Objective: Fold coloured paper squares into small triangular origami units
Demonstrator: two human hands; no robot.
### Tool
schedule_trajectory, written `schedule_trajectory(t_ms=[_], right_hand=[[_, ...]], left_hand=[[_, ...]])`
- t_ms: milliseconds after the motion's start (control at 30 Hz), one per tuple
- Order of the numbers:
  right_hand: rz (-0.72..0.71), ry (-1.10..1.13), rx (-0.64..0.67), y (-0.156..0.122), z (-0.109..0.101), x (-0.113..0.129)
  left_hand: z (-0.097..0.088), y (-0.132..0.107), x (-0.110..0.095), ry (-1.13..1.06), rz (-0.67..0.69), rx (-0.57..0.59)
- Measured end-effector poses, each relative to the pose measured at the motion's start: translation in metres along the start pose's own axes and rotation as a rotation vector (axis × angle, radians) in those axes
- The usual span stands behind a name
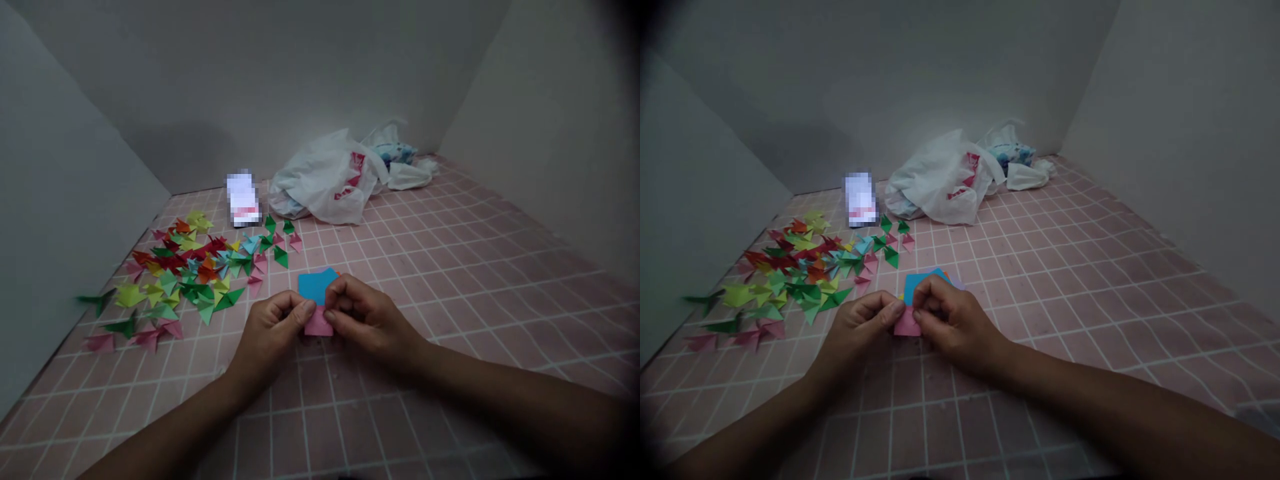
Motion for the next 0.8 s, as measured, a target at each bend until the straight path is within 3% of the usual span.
schedule_trajectory(t_ms=[133,233,467,633,800], right_hand=[[0.167,0.19,0.022,0.0009,0.0016,-0.004],[0.238,0.19,0.01,0.0,0.0018,-0.006],[0.149,0.171,-0.08,-0.0014,0.0015,-0.0061],[0.125,0.077,-0.042,0.002,0.0003,-0.0031],[0.07,-0.044,-0.039,0.0035,-0.0026,0.0011]], left_hand=[[-0.0018,-0.0012,0.0002,0.138,0.087,-0.047],[-0.0008,-0.0009,0.0,0.151,0.104,-0.018],[0.0055,0.0021,0.001,-0.084,-0.015,0.124],[0.0037,0.0026,-0.0001,0.066,0.013,0.071],[0.0033,0.0019,0.0012,0.229,0.0,0.123]])
Point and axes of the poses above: each hand's wrist, its own y-axis towards the middle knuckle, its own z-axis out of the palm, x = y × z, the point moved 1 cm from there along y, towards the middle knuckle, and after that the axes turned 12 degrees about -z, right-handed, at the moved point
